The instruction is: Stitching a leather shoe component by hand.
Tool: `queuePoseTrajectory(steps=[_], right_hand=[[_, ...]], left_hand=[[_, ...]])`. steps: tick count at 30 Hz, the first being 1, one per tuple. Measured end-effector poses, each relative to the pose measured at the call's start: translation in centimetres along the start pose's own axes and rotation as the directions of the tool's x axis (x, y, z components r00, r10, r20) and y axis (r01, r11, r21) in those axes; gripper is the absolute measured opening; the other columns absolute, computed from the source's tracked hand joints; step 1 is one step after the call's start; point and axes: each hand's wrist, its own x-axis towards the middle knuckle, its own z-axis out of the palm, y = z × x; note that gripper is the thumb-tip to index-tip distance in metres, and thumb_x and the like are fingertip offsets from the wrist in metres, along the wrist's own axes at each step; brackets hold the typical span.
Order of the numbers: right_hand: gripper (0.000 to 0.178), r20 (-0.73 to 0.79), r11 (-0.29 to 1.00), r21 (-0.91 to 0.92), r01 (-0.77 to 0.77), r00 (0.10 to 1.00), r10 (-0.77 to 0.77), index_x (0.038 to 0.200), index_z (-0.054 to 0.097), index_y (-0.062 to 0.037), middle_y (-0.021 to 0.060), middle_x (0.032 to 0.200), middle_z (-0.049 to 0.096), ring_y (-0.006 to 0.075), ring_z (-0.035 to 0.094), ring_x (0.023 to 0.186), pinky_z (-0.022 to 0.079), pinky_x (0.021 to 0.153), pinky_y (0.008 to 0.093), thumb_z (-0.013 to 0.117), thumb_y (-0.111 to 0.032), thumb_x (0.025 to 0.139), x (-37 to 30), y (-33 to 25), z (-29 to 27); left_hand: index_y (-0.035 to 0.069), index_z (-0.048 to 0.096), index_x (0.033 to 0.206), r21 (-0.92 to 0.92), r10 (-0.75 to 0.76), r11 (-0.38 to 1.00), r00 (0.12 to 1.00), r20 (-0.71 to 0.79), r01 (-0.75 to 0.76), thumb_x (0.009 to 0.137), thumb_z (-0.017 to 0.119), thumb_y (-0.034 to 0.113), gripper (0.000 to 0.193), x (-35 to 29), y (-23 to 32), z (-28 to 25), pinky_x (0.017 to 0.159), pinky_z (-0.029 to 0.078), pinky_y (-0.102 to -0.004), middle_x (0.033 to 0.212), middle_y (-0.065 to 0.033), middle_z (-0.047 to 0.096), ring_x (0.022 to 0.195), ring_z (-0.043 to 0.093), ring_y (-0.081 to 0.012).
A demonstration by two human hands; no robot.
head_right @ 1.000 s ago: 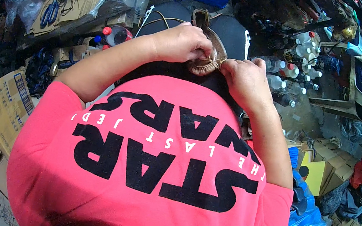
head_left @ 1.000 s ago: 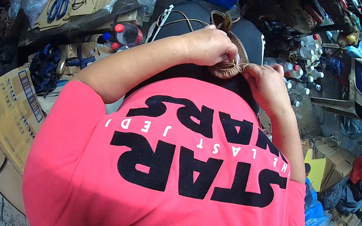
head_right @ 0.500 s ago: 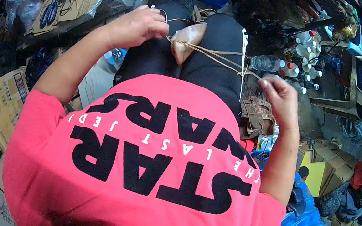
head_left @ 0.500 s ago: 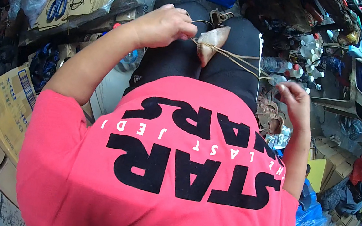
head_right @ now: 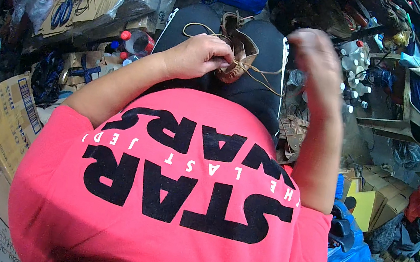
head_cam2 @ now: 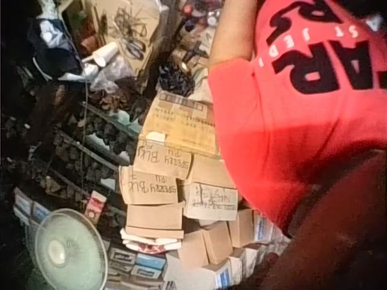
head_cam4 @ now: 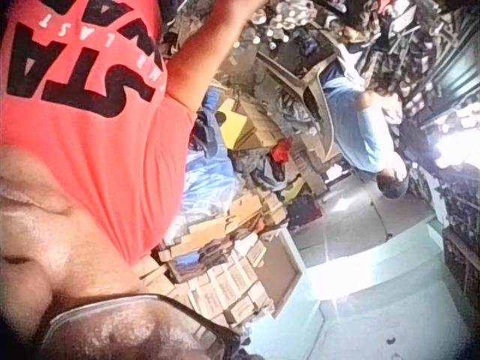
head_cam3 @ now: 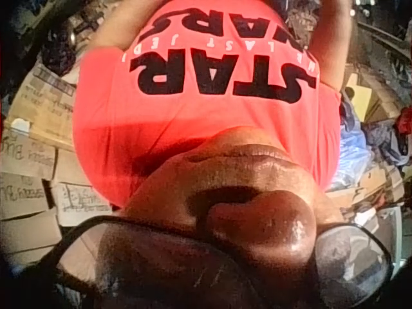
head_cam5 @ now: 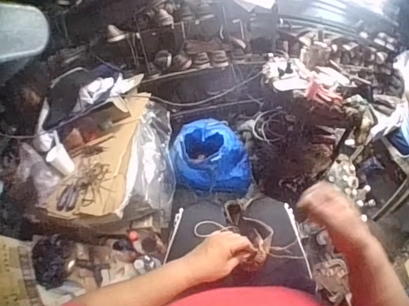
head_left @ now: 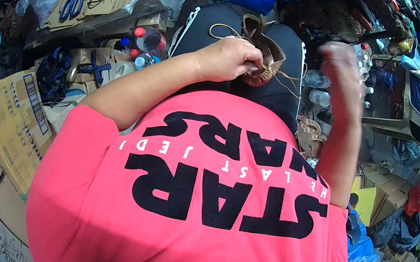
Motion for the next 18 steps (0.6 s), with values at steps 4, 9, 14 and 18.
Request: queuePoseTrajectory(steps=[4, 9, 14, 18], right_hand=[[0.037, 0.226, 0.855, -0.518, -0.035, 0.958, 0.176, 0.095, 0.065, -0.0023, 0.0205, 0.08, 0.064, 0.0322, 0.063, 0.077, 0.048, 0.07, 0.0382, 0.059, -0.037, 0.085, 0.4, 1.2, 6.3], [0.035, 0.325, 0.887, -0.44, -0.138, 0.897, 0.3, 0.093, 0.066, -0.0024, 0.0193, 0.078, 0.065, 0.0331, 0.065, 0.077, 0.048, 0.069, 0.0388, 0.061, -0.035, 0.083, 0.6, 3.2, 6.9], [0.031, 0.224, 0.911, -0.376, -0.168, 0.938, 0.265, 0.087, 0.065, 0.0018, 0.0116, 0.063, 0.058, 0.0157, 0.054, 0.06, 0.043, 0.057, 0.0317, 0.064, -0.028, 0.083, 0.6, 5.1, 6.2], [0.031, 0.249, 0.949, -0.294, -0.112, 0.95, 0.189, 0.09, 0.066, -0.0003, 0.0094, 0.058, 0.057, 0.0154, 0.054, 0.054, 0.042, 0.053, 0.0333, 0.063, -0.031, 0.085, 0.6, 5.7, 5.7]], left_hand=[[0.005, 0.059, 0.083, 0.061, 0.072, 0.996, 0.997, -0.035, -0.07, 0.075, 0.063, 0.006, 0.009, 0.0, -0.2, 0.4, 0.073, 0.045, -0.0387, 0.081, -0.01, 0.061, 0.082, 0.059, -0.0302], [0.007, 0.056, 0.08, 0.167, 0.06, 0.984, 0.998, 0.015, -0.062, 0.075, 0.06, 0.007, 0.006, -0.8, 0.1, -0.3, 0.074, 0.043, -0.0402, 0.078, -0.0084, 0.058, 0.082, 0.058, -0.0289], [0.006, 0.058, 0.079, 0.262, -0.124, 0.956, 0.991, -0.058, 0.135, 0.075, 0.061, 0.005, 0.005, -5.2, -2.5, -5.3, 0.069, 0.043, -0.0344, 0.078, -0.0077, 0.057, 0.076, 0.057, -0.0235], [0.001, 0.063, 0.084, -0.398, -0.394, 0.861, 0.911, -0.125, 0.318, 0.083, 0.065, 0.009, 0.008, -4.1, 0.3, -8.2, 0.067, 0.042, -0.0231, 0.079, -0.0004, 0.056, 0.073, 0.051, -0.0068]])
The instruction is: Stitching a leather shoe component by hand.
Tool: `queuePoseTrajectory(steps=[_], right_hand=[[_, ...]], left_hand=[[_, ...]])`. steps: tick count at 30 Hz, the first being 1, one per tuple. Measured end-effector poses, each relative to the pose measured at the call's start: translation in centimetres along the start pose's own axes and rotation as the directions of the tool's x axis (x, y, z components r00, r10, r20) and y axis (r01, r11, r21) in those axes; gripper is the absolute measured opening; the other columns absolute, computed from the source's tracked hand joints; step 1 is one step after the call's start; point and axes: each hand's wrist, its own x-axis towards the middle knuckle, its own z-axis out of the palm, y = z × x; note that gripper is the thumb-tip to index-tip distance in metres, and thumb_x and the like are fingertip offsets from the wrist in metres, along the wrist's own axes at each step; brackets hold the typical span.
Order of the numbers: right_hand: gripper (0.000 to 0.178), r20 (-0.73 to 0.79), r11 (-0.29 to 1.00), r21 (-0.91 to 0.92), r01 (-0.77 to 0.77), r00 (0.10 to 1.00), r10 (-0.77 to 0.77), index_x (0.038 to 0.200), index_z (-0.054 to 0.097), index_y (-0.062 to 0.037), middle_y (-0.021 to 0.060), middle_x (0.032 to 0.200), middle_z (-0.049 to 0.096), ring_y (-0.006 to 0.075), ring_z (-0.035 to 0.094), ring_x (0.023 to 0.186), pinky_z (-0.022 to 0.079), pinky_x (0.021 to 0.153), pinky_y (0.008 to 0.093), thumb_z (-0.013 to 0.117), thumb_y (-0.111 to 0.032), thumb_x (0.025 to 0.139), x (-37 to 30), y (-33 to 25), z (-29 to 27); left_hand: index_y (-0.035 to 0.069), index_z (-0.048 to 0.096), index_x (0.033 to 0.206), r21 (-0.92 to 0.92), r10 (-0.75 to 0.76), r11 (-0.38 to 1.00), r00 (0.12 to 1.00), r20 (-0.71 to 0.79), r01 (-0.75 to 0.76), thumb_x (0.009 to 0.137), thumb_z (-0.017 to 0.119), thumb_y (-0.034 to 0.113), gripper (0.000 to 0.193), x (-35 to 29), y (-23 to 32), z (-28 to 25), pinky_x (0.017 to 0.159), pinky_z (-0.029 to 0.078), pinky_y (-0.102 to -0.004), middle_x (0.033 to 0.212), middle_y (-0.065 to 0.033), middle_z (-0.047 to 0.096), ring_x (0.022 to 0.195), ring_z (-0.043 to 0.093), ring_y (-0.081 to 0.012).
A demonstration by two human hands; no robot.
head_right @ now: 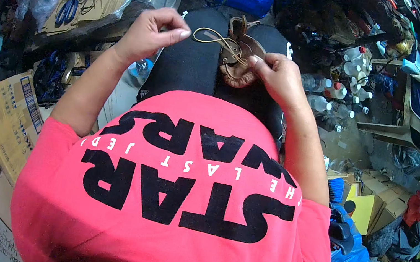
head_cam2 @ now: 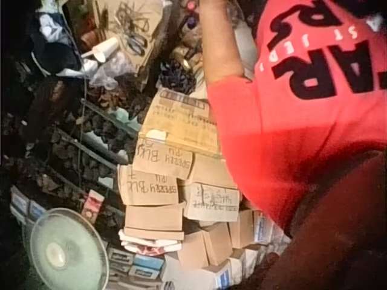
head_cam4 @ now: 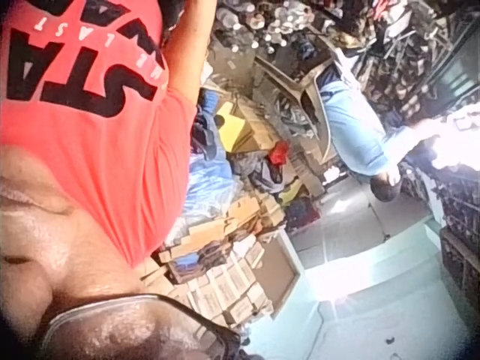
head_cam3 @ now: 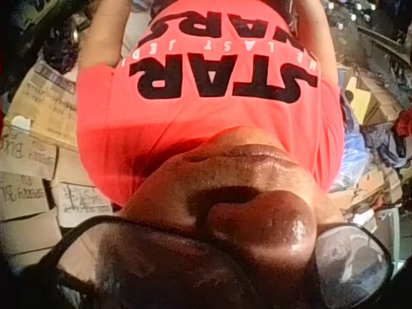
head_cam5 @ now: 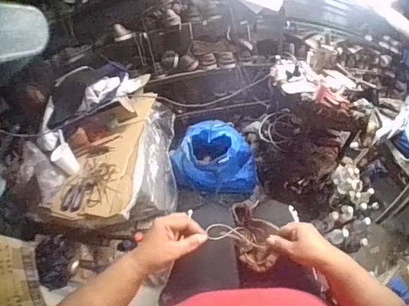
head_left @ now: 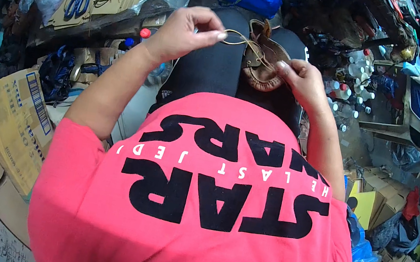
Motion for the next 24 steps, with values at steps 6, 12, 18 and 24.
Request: queuePoseTrajectory(steps=[6, 12, 18, 24], right_hand=[[0.035, -0.09, 0.436, 0.88, 0.189, 0.967, -0.238, 0.118, 0.056, 0.0012, 0.0029, 0.081, 0.055, 0.0095, 0.051, 0.076, 0.041, 0.072, 0.0248, 0.048, -0.025, 0.096, -3.6, -3.1, -5.7], [0.034, 0.14, 0.683, 0.725, 0.09, 0.952, -0.273, 0.111, 0.06, 0.0004, -0.002, 0.065, 0.05, 0.0038, 0.038, 0.053, 0.031, 0.054, 0.0222, 0.052, -0.028, 0.094, -8.5, -0.1, -10.0], [0.029, 0.163, 0.993, -0.014, -0.114, 0.98, 0.115, 0.104, 0.067, -0.005, 0.006, 0.085, 0.067, 0.0122, 0.059, 0.076, 0.046, 0.07, 0.0255, 0.065, -0.027, 0.085, -8.3, 4.4, -8.4], [0.028, -0.522, 0.418, -0.542, -0.729, 0.682, 0.512, 0.099, 0.068, -0.011, 0.0166, 0.094, 0.066, 0.0286, 0.065, 0.086, 0.049, 0.075, 0.0358, 0.062, -0.033, 0.083, -18.7, 22.1, -20.8]], left_hand=[[0.003, 0.06, 0.086, -0.711, 0.254, 0.69, 0.965, 0.065, -0.134, 0.09, 0.059, 0.017, 0.015, 1.6, 2.9, 4.3, 0.079, 0.048, -0.0288, 0.085, -0.007, 0.061, 0.085, 0.06, -0.0168], [0.004, 0.054, 0.087, -0.721, 0.146, 0.671, 0.923, 0.356, 0.172, 0.094, 0.052, 0.028, 0.025, 0.9, 1.8, 3.5, 0.061, 0.048, -0.0289, 0.08, -0.0074, 0.06, 0.071, 0.058, -0.0146], [0.004, 0.062, 0.085, 0.646, 0.228, 0.664, 0.924, 0.307, -0.378, 0.079, 0.066, 0.013, 0.012, -0.1, -2.4, -1.4, 0.069, 0.048, -0.0365, 0.082, -0.0123, 0.062, 0.077, 0.061, -0.0288], [0.006, 0.068, 0.094, 0.779, 0.189, 0.232, 0.759, -0.623, 0.582, 0.083, 0.06, 0.026, 0.024, -8.6, 0.4, -23.4, 0.076, 0.049, -0.0389, 0.092, -0.0172, 0.065, 0.085, 0.062, -0.033]])
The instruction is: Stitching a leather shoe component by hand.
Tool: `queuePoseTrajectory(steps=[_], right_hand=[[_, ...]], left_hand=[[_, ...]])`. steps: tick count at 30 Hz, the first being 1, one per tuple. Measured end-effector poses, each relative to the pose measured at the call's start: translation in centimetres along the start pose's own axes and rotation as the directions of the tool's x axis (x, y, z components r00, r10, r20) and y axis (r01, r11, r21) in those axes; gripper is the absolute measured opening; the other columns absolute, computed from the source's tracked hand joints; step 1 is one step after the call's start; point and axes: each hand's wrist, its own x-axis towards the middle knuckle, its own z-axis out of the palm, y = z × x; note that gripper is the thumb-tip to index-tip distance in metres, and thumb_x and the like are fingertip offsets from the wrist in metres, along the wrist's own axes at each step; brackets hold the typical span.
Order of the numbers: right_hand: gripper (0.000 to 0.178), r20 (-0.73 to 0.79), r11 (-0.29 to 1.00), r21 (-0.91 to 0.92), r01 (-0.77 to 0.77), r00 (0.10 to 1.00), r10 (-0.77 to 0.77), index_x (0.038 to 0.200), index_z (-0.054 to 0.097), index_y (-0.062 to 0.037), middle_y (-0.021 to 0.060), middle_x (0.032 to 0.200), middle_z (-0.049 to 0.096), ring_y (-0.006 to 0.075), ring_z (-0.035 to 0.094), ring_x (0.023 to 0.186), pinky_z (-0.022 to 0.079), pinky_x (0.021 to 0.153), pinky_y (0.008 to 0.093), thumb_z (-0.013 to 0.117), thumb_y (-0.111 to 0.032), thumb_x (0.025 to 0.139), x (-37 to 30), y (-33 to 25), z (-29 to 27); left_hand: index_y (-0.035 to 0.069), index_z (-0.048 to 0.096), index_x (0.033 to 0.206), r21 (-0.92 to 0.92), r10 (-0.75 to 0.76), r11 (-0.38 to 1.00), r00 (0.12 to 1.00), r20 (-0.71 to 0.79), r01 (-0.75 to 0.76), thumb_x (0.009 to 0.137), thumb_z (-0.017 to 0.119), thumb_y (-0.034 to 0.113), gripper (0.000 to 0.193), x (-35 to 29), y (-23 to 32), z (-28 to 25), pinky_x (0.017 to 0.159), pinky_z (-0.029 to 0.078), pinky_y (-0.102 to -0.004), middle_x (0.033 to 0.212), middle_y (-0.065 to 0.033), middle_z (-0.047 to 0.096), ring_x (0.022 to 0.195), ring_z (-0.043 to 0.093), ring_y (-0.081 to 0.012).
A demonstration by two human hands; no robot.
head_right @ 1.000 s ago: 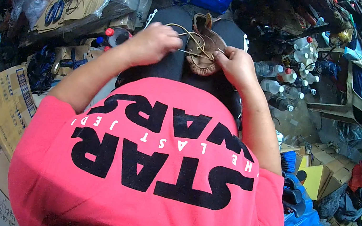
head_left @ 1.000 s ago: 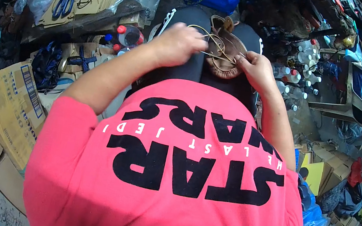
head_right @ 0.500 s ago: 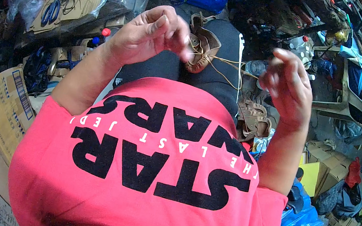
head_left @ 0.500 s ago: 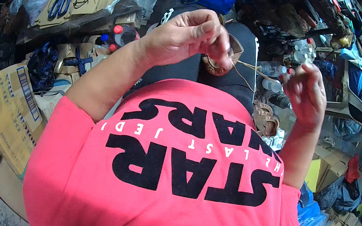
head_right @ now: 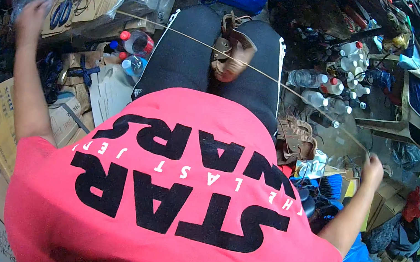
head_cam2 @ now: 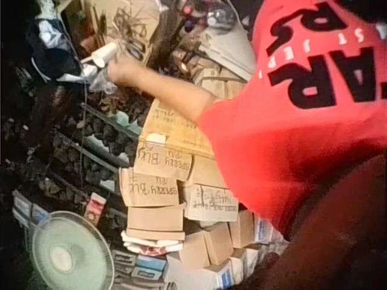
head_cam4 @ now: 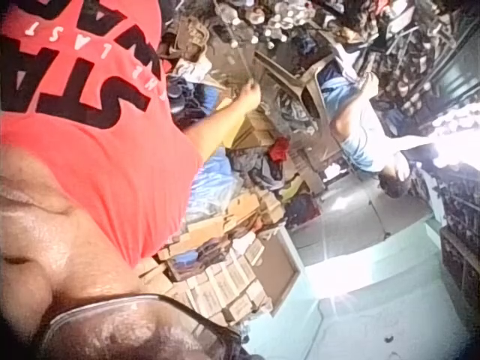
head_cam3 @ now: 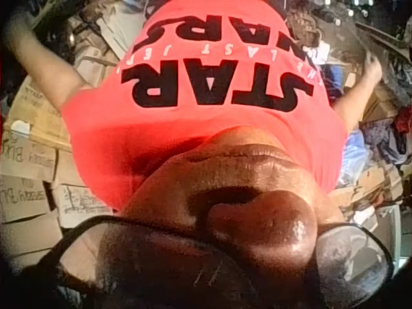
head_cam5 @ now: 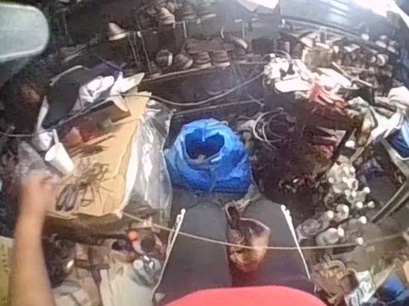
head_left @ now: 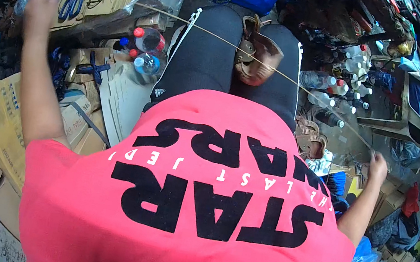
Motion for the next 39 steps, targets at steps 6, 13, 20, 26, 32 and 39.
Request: queuePoseTrajectory(steps=[6, 13, 20, 26, 32, 39], right_hand=[[0.028, 0.518, 0.859, 0.309, 0.408, 0.686, -0.511, 0.109, 0.064, -0.0054, 0.0221, 0.096, 0.064, 0.0321, 0.062, 0.085, 0.047, 0.08, 0.0361, 0.056, -0.018, 0.085, -2.6, -10.2, 3.3], [0.023, -0.083, 0.231, 0.882, 0.411, 0.618, -0.782, 0.101, 0.067, -0.0061, 0.0059, 0.082, 0.056, 0.0129, 0.057, 0.076, 0.046, 0.067, 0.0252, 0.063, -0.001, 0.08, -9.4, -28.9, -5.9], [0.012, -0.216, 0.208, 0.77, 0.603, 0.553, -0.805, 0.085, 0.066, -0.0038, 0.0028, 0.08, 0.059, 0.0115, 0.056, 0.079, 0.045, 0.072, 0.025, 0.067, 0.002, 0.074, -9.4, -31.4, -6.6], [0.013, -0.259, 0.169, 0.712, 0.681, 0.479, -0.839, 0.085, 0.066, -0.0042, 0.0024, 0.081, 0.059, 0.0125, 0.057, 0.079, 0.045, 0.072, 0.0251, 0.067, 0.003, 0.074, -9.9, -31.7, -5.3], [0.012, -0.415, 0.101, 0.741, 0.663, 0.572, -0.708, 0.087, 0.067, -0.0053, 0.0045, 0.081, 0.059, 0.0132, 0.058, 0.073, 0.046, 0.064, 0.0252, 0.068, -0.002, 0.076, -12.0, -31.3, -2.9], [0.019, -0.434, 0.191, 0.616, 0.764, 0.532, -0.728, 0.089, 0.068, -0.0092, 0.0096, 0.081, 0.059, 0.0248, 0.061, 0.072, 0.048, 0.062, 0.0312, 0.064, 0.001, 0.074, -13.5, -30.8, -4.2]], left_hand=[[0.005, 0.065, 0.107, -0.466, 0.185, 0.879, 0.972, 0.147, -0.097, 0.079, 0.066, 0.02, 0.032, -4.5, 13.3, 5.5, 0.079, 0.046, -0.0338, 0.095, -0.0143, 0.063, 0.089, 0.06, -0.0287], [0.008, 0.066, 0.105, -0.958, 0.864, 0.237, 0.487, 0.13, -0.163, 0.078, 0.068, 0.017, 0.029, -8.1, 31.5, 7.1, 0.085, 0.046, -0.0328, 0.096, -0.0106, 0.062, 0.095, 0.059, -0.0245], [0.004, 0.066, 0.092, -0.97, 0.942, 0.213, 0.289, 0.172, -0.114, 0.077, 0.071, 0.02, 0.023, -6.4, 33.5, 8.7, 0.084, 0.044, -0.031, 0.093, -0.0068, 0.056, 0.09, 0.056, -0.0201], [0.005, 0.068, 0.092, -0.97, 0.934, 0.215, 0.268, 0.238, 0.11, 0.077, 0.071, 0.02, 0.021, -6.9, 33.6, 9.4, 0.084, 0.043, -0.0294, 0.092, -0.0056, 0.058, 0.09, 0.056, -0.017], [0.001, 0.067, 0.105, -0.878, 0.937, 0.221, 0.155, 0.312, 0.425, 0.081, 0.067, 0.017, 0.028, -7.7, 33.2, 10.9, 0.085, 0.043, -0.0281, 0.095, -0.0055, 0.063, 0.093, 0.057, -0.0138], [0.002, 0.065, 0.111, -0.899, 0.955, 0.264, 0.034, 0.294, 0.349, 0.084, 0.061, 0.014, 0.029, -7.5, 33.7, 11.2, 0.087, 0.041, -0.0262, 0.098, -0.0047, 0.063, 0.094, 0.056, -0.0135]])
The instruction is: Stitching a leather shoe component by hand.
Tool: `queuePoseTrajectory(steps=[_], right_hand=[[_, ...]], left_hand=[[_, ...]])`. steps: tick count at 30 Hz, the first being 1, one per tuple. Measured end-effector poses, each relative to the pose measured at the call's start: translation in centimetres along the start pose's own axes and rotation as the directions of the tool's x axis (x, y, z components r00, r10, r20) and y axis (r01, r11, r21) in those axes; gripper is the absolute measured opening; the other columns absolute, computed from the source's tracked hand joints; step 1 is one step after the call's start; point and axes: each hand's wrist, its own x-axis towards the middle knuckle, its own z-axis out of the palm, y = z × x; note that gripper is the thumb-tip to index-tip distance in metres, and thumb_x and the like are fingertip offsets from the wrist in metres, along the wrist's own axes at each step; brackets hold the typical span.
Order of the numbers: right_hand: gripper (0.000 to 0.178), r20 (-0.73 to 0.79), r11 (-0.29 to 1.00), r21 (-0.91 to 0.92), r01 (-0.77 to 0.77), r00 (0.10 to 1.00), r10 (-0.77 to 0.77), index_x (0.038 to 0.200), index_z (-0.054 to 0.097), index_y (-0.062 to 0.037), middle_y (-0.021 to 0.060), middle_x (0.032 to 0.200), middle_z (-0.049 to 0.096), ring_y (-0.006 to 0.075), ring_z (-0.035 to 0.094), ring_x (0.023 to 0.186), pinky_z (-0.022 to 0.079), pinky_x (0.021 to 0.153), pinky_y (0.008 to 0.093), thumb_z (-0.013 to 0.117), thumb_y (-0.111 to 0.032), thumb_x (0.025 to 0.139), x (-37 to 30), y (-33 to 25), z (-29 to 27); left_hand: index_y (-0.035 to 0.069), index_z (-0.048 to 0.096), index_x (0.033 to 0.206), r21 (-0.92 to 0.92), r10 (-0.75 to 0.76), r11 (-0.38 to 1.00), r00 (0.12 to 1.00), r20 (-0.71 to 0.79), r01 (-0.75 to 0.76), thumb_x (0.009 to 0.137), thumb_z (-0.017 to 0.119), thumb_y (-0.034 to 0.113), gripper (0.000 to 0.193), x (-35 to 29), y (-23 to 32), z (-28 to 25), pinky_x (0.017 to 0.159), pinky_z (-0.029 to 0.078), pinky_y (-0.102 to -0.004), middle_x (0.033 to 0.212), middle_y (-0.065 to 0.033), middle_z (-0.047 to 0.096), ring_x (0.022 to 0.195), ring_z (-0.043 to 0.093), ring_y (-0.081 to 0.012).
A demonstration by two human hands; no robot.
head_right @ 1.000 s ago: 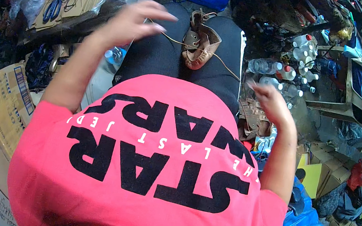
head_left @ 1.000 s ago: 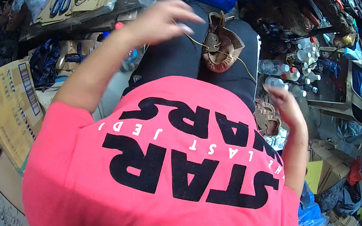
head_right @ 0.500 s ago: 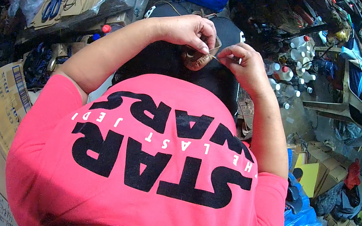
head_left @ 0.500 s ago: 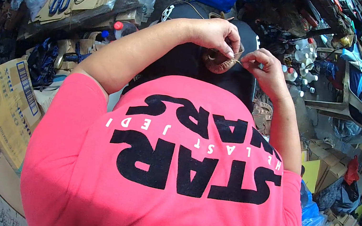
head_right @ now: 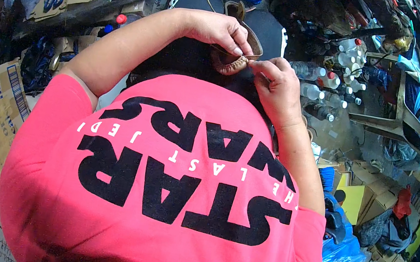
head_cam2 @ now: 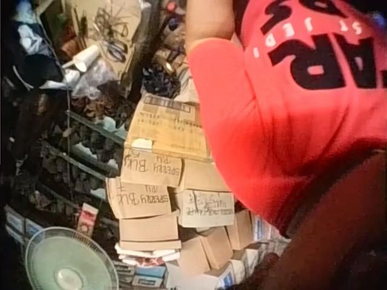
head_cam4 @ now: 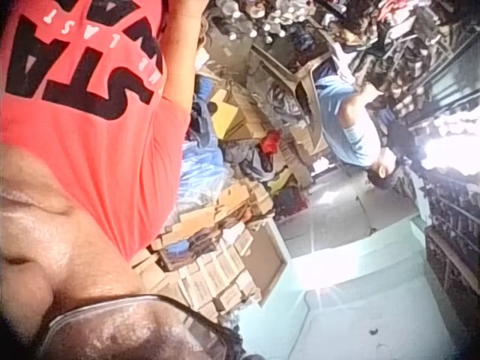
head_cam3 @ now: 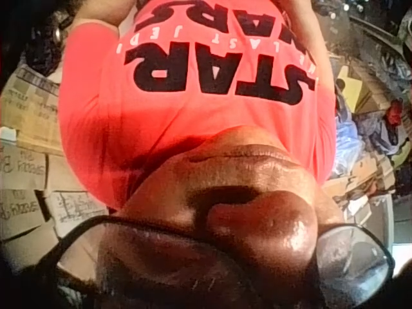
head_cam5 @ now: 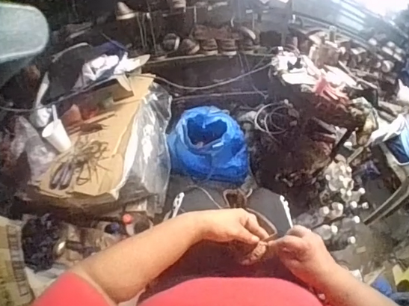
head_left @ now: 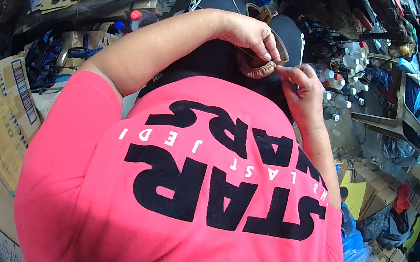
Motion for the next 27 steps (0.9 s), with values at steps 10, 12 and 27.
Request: queuePoseTrajectory(steps=[10, 12, 27], right_hand=[[0.019, 0.321, 0.898, -0.424, 0.117, 0.947, 0.028, 0.087, 0.067, -0.0076, 0.0146, 0.082, 0.056, 0.0335, 0.06, 0.079, 0.048, 0.069, 0.0397, 0.06, 0.002, 0.073, 2.6, -2.1, -1.6], [0.017, 0.422, 0.936, -0.326, 0.136, 0.906, 0.015, 0.085, 0.068, -0.0066, 0.014, 0.081, 0.057, 0.0331, 0.06, 0.08, 0.049, 0.07, 0.0392, 0.06, 0.002, 0.073, 3.3, -1.4, -1.7], [0.02, 0.386, 0.799, 0.289, -0.528, 0.828, 0.407, 0.087, 0.068, -0.0025, 0.001, 0.068, 0.057, 0.0142, 0.054, 0.065, 0.047, 0.069, 0.0285, 0.064, -0.022, 0.083, 1.1, 1.9, -2.5]], left_hand=[[0.002, 0.064, 0.11, 0.264, -0.002, 0.965, 0.999, 0.034, -0.007, 0.08, 0.062, 0.006, 0.03, 0.1, 1.3, 0.7, 0.083, 0.044, -0.0278, 0.096, -0.0061, 0.064, 0.093, 0.058, -0.0136], [0.002, 0.064, 0.108, 0.297, 0.055, 0.953, 0.998, 0.042, -0.065, 0.078, 0.063, 0.003, 0.03, 0.2, 1.3, 1.0, 0.081, 0.046, -0.0284, 0.095, -0.0065, 0.065, 0.091, 0.059, -0.0141], [0.004, 0.061, 0.098, 0.685, 0.518, 0.726, 0.61, -0.6, 0.058, 0.071, 0.072, 0.015, 0.031, -3.5, -0.1, 4.9, 0.075, 0.048, -0.0372, 0.084, -0.0116, 0.059, 0.086, 0.059, -0.0312]])
